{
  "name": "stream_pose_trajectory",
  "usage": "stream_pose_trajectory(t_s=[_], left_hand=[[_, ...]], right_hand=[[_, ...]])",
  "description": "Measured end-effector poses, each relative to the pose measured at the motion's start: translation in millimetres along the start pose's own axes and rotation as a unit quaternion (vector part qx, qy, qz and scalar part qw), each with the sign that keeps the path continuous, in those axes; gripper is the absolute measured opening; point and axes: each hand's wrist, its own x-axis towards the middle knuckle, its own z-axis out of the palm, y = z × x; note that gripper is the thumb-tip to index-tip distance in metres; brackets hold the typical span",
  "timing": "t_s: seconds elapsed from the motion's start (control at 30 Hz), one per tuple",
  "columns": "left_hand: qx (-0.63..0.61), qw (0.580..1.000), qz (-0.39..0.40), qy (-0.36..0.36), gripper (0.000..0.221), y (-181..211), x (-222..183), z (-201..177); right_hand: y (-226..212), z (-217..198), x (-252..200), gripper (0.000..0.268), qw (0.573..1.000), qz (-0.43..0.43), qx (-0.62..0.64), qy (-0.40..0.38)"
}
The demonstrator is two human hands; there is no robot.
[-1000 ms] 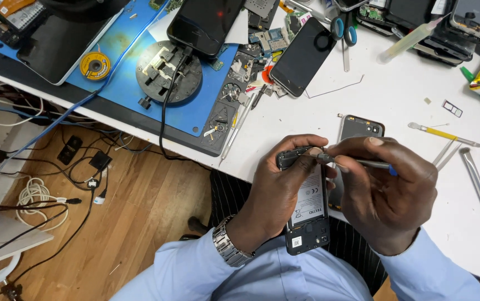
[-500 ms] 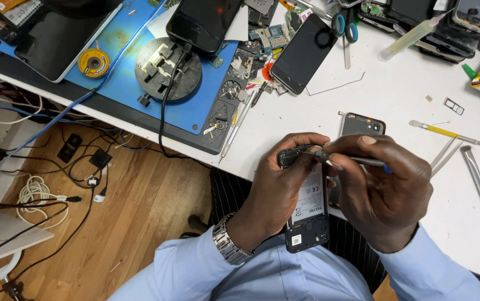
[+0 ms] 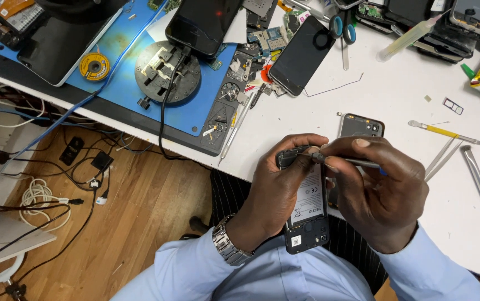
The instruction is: A person is seen disassembling a mobile phone by removing screws with a screwdriver and then testing it by plugging in a USB charging cable at a repair bench.
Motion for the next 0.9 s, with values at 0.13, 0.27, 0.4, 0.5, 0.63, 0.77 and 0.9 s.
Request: stream_pose_trajectory(t_s=[0.13,0.27,0.4,0.5,0.63,0.77,0.9], left_hand=[[0.001,1.000,-0.010,-0.014,0.018,10.6,-3.1,2.8],[0.000,0.998,-0.058,-0.026,0.027,15.1,-4.4,3.3],[-0.008,0.998,-0.034,-0.050,0.026,12.5,-4.3,1.7],[-0.055,0.995,-0.056,-0.067,0.032,8.4,-7.8,1.4],[-0.040,0.996,-0.054,-0.066,0.030,5.6,-6.5,1.2],[-0.005,0.998,-0.047,-0.049,0.025,11.3,-7.1,3.9],[0.013,0.999,-0.018,-0.050,0.023,12.4,-7.5,5.6]], right_hand=[[0.1,-1.4,1.9,0.027,0.999,-0.015,-0.029,-0.006],[-1.1,-2.0,4.1,0.027,0.999,-0.013,-0.040,0.004],[-7.8,-3.9,13.0,0.027,0.999,-0.017,-0.047,0.000],[-15.6,3.1,13.9,0.019,0.994,-0.033,-0.054,0.093],[-19.0,-3.2,13.2,0.022,0.991,-0.083,-0.065,0.087],[-9.1,-8.3,0.1,0.024,0.999,-0.024,-0.009,0.041],[-11.5,-8.1,-0.7,0.025,0.999,0.020,-0.020,0.017]])
